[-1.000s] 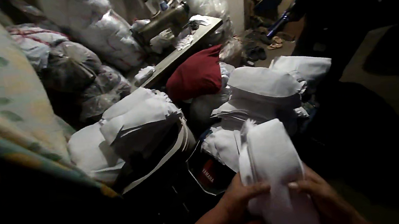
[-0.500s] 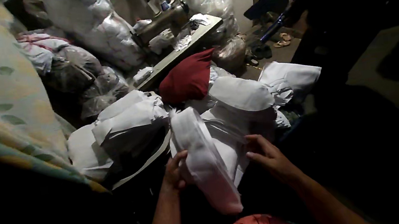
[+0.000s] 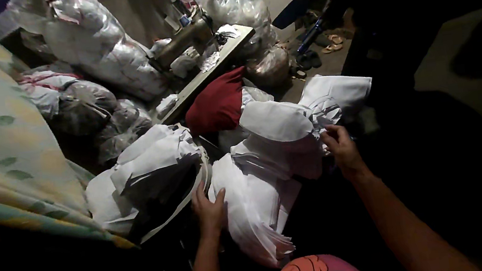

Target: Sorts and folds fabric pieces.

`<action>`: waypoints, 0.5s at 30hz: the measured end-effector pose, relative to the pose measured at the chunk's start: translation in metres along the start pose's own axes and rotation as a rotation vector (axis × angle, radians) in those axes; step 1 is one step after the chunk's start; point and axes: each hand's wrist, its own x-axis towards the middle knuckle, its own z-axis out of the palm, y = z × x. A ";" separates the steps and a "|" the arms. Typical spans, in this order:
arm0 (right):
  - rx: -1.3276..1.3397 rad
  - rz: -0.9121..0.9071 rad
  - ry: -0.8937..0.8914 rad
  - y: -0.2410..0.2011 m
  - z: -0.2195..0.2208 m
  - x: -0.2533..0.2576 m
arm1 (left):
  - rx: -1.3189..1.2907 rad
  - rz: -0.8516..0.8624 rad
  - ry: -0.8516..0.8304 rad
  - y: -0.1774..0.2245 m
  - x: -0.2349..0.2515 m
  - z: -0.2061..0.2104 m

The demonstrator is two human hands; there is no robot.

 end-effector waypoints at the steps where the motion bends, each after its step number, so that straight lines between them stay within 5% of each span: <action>1: -0.019 -0.004 -0.002 -0.002 0.002 0.008 | -0.051 0.109 0.011 0.017 0.001 0.004; 3: -0.067 -0.002 -0.022 -0.004 0.007 0.025 | -0.303 0.131 -0.131 0.059 0.002 0.021; 7: -0.181 0.044 -0.092 -0.003 0.022 0.052 | -0.839 -0.271 -0.506 0.118 0.008 0.070; 15: -0.578 0.042 -0.201 -0.028 0.029 0.045 | -1.048 -0.413 -0.509 0.143 0.023 0.119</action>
